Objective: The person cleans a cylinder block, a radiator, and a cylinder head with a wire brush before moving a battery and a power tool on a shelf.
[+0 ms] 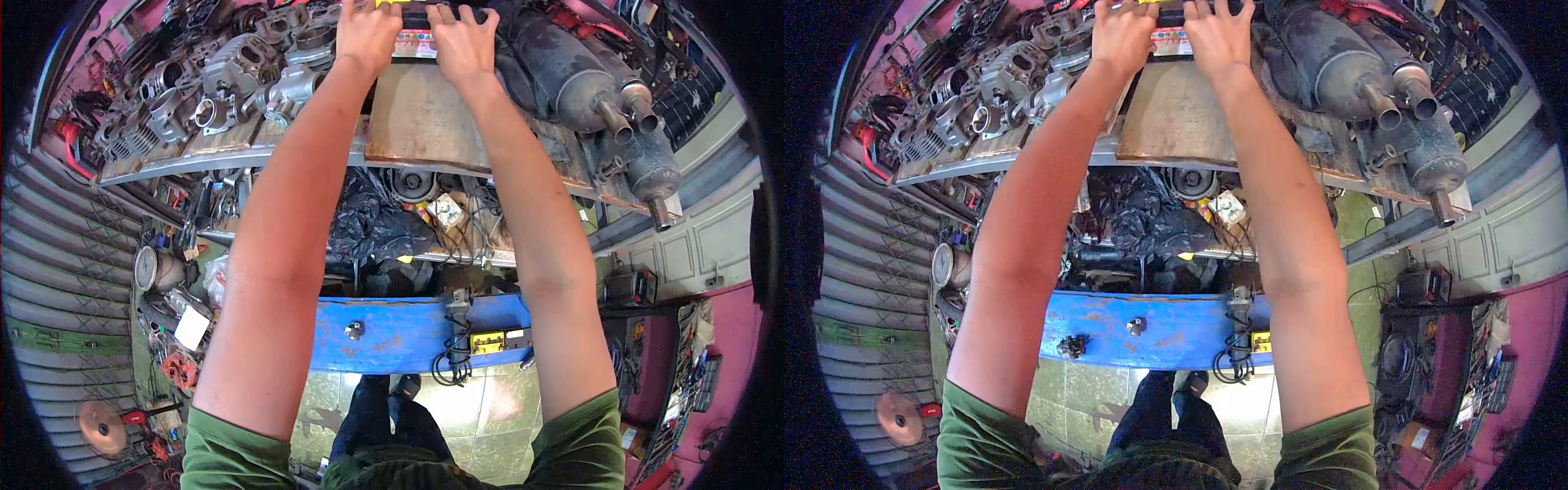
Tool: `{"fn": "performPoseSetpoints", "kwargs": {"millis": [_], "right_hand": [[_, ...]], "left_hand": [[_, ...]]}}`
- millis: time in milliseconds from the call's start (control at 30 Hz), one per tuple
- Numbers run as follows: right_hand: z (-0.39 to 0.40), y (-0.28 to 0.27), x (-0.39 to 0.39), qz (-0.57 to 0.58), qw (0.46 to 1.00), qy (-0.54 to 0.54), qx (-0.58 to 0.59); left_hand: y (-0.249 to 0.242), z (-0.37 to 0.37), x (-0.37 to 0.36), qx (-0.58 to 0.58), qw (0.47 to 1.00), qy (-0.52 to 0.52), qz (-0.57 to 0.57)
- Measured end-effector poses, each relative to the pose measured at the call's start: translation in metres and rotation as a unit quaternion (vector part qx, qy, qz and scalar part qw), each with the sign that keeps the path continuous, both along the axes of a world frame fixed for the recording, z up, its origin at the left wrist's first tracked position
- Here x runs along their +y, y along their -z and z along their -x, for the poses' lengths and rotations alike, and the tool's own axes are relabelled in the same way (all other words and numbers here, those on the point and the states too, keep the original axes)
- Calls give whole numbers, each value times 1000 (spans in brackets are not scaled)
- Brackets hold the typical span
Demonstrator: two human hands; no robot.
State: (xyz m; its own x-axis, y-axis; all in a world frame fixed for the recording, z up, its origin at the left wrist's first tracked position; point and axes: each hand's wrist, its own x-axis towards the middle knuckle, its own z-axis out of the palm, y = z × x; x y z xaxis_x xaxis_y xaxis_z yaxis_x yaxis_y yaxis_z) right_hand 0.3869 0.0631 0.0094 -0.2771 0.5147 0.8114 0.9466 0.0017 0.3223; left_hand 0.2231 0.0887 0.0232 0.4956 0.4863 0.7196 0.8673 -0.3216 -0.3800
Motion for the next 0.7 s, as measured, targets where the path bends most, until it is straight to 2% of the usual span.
{"fn": "performPoseSetpoints", "kwargs": {"millis": [100,167,233,367,567,700], "right_hand": [[-2,0,0,-5,1000,-8,-2],[1,-2,-2,-1,1000,3,-1],[2,-4,-3,27,999,19,-5],[3,-4,-1,34,999,28,-16],[4,0,0,-9,999,26,-24],[4,0,2,2,999,34,-20]], "left_hand": [[-5,-1,-2,10,998,-15,62],[-4,-3,-2,14,998,-29,58],[-2,-3,-2,10,999,-35,7],[-7,-2,-6,30,997,-43,62],[-5,-3,-5,50,997,-52,38],[-2,-4,1,27,998,-52,17]]}}
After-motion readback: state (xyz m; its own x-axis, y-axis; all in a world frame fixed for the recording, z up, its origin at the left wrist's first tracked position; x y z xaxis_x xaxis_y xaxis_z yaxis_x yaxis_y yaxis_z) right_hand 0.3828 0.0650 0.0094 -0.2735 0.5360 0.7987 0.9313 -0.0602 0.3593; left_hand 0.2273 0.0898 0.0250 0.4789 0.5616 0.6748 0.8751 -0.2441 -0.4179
